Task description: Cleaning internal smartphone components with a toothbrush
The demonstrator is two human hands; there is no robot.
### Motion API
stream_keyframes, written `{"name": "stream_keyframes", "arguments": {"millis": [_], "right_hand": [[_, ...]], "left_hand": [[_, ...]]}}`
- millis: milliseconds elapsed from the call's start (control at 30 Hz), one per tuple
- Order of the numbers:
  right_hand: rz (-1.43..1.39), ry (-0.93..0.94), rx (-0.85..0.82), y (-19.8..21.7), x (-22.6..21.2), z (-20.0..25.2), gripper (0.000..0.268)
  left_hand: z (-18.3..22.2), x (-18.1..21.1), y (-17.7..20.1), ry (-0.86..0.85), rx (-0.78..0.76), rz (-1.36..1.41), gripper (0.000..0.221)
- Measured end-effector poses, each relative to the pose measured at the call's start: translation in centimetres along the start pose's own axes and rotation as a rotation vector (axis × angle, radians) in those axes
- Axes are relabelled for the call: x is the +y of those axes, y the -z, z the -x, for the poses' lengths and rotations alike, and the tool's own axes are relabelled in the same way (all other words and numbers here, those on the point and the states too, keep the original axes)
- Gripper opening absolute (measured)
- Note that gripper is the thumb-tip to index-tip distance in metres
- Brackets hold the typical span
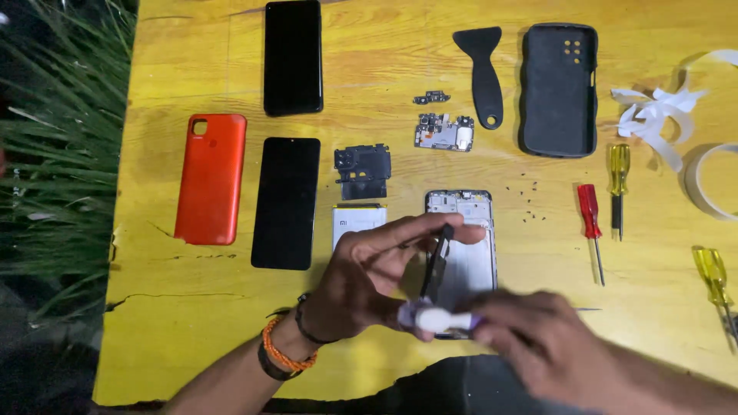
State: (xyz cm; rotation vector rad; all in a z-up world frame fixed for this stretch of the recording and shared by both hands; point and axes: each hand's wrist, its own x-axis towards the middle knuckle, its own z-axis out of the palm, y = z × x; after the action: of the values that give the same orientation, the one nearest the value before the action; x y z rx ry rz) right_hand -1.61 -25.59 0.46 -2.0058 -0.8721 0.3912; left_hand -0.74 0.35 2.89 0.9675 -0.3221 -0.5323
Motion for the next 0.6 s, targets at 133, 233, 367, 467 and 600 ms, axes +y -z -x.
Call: {"name": "stream_keyframes", "arguments": {"millis": [133,233,367,467,600], "right_hand": [[0.133,-0.147,0.175,1.5,0.3,-1.1,0.026],[-0.005,-0.039,0.037,1.7,-0.7,-0.5,0.027],[0.182,-0.227,0.351,5.0,0.3,-0.9,0.032],[0.233,-0.17,0.456,5.5,-0.4,-0.6,0.032],[0.306,-0.158,0.509,5.8,-0.1,-0.4,0.03]], "left_hand": [[-0.8,-1.2,0.7,-0.27,-0.027,-0.121,0.082],[-0.5,0.3,1.2,-0.072,0.0,-0.182,0.083],[-1.0,3.1,2.8,-0.335,0.175,-0.924,0.075],[-1.6,4.8,3.5,-0.297,0.266,-1.173,0.077],[-4.1,6.2,4.7,-0.191,0.304,-0.971,0.042]]}}
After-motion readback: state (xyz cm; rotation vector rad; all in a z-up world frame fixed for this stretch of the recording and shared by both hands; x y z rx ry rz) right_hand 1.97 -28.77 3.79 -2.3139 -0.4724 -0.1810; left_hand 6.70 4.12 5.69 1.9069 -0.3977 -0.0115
